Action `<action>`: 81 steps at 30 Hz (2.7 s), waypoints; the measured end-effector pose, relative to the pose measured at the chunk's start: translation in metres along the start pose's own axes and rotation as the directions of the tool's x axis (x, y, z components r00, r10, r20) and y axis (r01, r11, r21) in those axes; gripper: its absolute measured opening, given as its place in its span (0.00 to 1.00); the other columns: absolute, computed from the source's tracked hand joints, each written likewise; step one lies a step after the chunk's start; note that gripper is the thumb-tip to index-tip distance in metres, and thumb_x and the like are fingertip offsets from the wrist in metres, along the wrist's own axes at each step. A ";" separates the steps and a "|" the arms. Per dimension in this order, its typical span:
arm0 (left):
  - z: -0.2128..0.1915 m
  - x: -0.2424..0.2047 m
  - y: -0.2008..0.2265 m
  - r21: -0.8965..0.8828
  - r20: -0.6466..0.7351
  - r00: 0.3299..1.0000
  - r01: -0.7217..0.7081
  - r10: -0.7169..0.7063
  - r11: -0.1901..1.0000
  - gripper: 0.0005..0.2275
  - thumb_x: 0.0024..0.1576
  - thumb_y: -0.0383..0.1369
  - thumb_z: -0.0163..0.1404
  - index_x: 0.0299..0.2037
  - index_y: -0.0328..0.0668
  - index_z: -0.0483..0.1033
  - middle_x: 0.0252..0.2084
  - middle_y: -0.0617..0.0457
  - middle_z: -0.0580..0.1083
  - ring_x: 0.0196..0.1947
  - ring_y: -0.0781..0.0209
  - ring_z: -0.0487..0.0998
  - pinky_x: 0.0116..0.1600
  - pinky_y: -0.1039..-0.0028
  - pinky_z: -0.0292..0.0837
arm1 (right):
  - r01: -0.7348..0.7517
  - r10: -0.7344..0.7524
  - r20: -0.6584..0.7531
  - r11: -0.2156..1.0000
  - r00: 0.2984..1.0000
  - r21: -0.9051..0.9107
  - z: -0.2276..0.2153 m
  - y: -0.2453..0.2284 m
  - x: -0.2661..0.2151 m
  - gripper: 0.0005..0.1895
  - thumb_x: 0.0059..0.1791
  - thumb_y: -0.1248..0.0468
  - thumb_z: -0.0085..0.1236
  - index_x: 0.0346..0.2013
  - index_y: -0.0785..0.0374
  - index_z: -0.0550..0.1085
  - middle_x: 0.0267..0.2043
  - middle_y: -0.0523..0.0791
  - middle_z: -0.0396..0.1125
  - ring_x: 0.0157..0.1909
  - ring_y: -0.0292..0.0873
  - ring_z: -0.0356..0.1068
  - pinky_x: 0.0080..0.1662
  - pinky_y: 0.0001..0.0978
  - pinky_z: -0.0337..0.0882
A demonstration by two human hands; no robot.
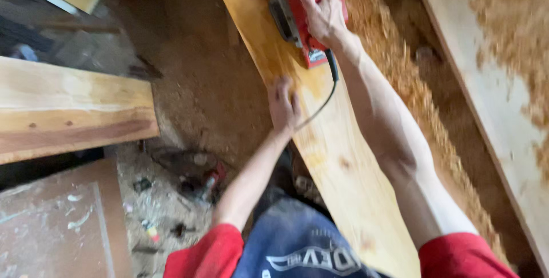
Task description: The person uses a red electric sander to smooth the surface of a long wooden plank. They move the sander back and forth along the plank while guiding it with their left hand. Wood shavings accumulate on the plank as the sanding progresses.
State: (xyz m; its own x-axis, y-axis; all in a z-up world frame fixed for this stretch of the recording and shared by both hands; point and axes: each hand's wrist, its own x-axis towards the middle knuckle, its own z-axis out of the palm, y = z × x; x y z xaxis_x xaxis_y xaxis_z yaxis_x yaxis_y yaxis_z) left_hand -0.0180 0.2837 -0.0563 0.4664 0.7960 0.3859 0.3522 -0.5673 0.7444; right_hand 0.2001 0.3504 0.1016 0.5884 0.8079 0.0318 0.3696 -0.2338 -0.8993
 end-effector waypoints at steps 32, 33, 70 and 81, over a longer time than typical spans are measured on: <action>-0.023 -0.020 0.119 -0.435 0.215 0.968 -0.021 0.127 0.900 0.08 0.59 0.41 0.58 0.38 0.47 0.81 0.36 0.53 0.81 0.34 0.61 0.84 0.41 0.71 0.80 | -0.089 0.106 0.084 0.979 0.991 -0.182 -0.086 0.015 -0.369 0.30 0.54 0.47 0.52 0.65 0.59 0.70 0.50 0.55 0.69 0.50 0.56 0.73 0.52 0.47 0.72; -0.027 -0.013 0.105 -0.421 0.050 0.999 0.021 0.001 0.907 0.08 0.62 0.40 0.55 0.42 0.47 0.81 0.40 0.53 0.81 0.37 0.61 0.84 0.44 0.71 0.81 | -0.008 0.019 0.049 0.977 0.999 -0.213 -0.071 0.015 -0.339 0.29 0.54 0.47 0.53 0.64 0.61 0.71 0.51 0.57 0.68 0.51 0.57 0.72 0.53 0.48 0.72; -0.080 -0.175 -0.001 -0.717 -0.071 0.652 0.493 -0.755 0.493 0.15 0.66 0.41 0.47 0.42 0.36 0.79 0.37 0.52 0.78 0.36 0.63 0.77 0.42 0.72 0.73 | -0.007 0.024 0.119 0.991 0.993 -0.137 -0.014 -0.013 -0.368 0.31 0.56 0.50 0.51 0.73 0.57 0.63 0.53 0.56 0.73 0.54 0.54 0.75 0.56 0.43 0.72; -0.101 -0.088 0.008 -0.523 -0.184 0.776 0.442 -0.603 0.729 0.15 0.67 0.41 0.44 0.45 0.36 0.77 0.41 0.48 0.80 0.41 0.59 0.79 0.46 0.70 0.73 | 0.105 -0.110 -0.029 0.985 0.993 -0.139 0.052 -0.033 -0.145 0.28 0.59 0.44 0.50 0.67 0.57 0.62 0.35 0.58 0.75 0.38 0.61 0.77 0.41 0.51 0.76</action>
State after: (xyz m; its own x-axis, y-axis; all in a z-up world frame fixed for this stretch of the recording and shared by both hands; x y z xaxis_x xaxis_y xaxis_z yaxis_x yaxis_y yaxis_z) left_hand -0.1382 0.2308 -0.0293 0.0007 0.9988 -0.0491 0.0387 0.0491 0.9980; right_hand 0.0658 0.2691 0.1039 0.5648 0.8127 0.1435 0.5260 -0.2205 -0.8214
